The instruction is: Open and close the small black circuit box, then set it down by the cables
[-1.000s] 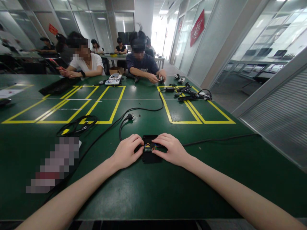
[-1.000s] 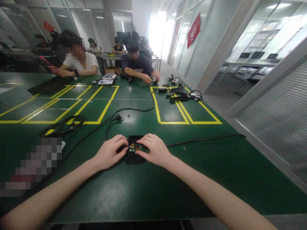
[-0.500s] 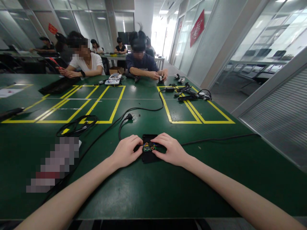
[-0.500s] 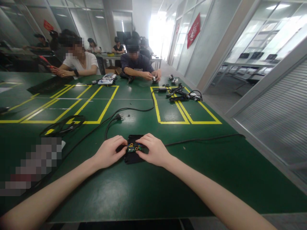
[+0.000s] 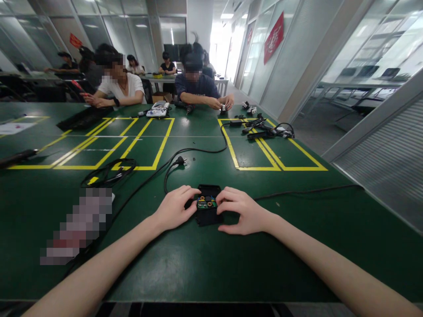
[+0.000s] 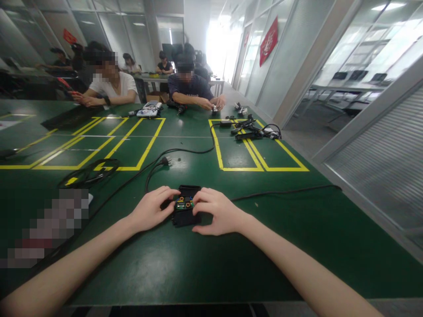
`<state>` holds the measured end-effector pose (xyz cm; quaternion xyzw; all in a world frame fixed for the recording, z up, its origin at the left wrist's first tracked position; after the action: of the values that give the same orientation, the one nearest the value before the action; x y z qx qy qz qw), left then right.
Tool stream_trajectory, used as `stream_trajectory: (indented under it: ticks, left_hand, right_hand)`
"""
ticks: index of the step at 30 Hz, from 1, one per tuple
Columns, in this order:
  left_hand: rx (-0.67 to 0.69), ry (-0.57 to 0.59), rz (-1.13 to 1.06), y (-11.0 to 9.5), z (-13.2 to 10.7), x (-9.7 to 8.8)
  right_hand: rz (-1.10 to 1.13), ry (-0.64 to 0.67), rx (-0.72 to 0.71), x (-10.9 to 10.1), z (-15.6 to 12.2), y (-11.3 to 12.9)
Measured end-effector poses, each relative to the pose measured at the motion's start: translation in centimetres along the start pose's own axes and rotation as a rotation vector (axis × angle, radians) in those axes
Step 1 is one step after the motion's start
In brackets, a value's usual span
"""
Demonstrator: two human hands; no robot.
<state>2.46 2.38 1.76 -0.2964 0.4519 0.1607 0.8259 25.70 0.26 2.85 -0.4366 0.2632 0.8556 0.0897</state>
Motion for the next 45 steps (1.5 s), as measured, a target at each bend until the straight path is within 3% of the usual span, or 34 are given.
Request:
stream_trajectory:
  ticks: [8, 17, 21, 25, 29, 36, 45]
  left_hand:
    - [0.06, -0.022, -0.021, 0.3, 0.0, 0.4]
    - [0.068, -0.025, 0.009, 0.5, -0.1, 0.5]
    - [0.064, -0.045, -0.012, 0.3, 0.0, 0.2]
    - [0.061, -0.081, -0.048, 0.0, 0.1, -0.2]
    - [0.048, -0.089, -0.08, -0.2, 0.1, -0.4]
    - [0.071, -0.06, -0.117, -0.5, 0.0, -0.6]
    - [0.078, -0.126, -0.161, -0.9, 0.3, -1.2]
  right_hand:
    - [-0.086, 0.074, -0.033, 1.4, 0.0, 0.2]
    - [-0.039, -0.002, -0.041, 1.2, 0.0, 0.5]
    - [-0.001, -0.113, 0.127, -0.2, 0.0, -0.5]
    - [-0.171, -0.016, 0.232, -0.6, -0.6, -2.5]
    - [-0.208, 0.02, 0.209, -0.7, -1.0, -3.5]
    - [-0.183, 0.077, 0.146, -1.2, -1.0, -3.0]
    - [-0.162, -0.026, 0.125, -1.7, -1.1, -2.5]
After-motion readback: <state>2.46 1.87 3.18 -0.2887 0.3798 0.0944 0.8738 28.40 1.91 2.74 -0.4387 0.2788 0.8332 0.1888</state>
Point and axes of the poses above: each hand's wrist, its own z-axis towards the middle knuckle, its own x-axis out of the palm, y = z × x, the point moved 3 cm from there along z, towards the middle knuckle, and after that the axes turned 5 degrees about x, right-handed, at the moved point
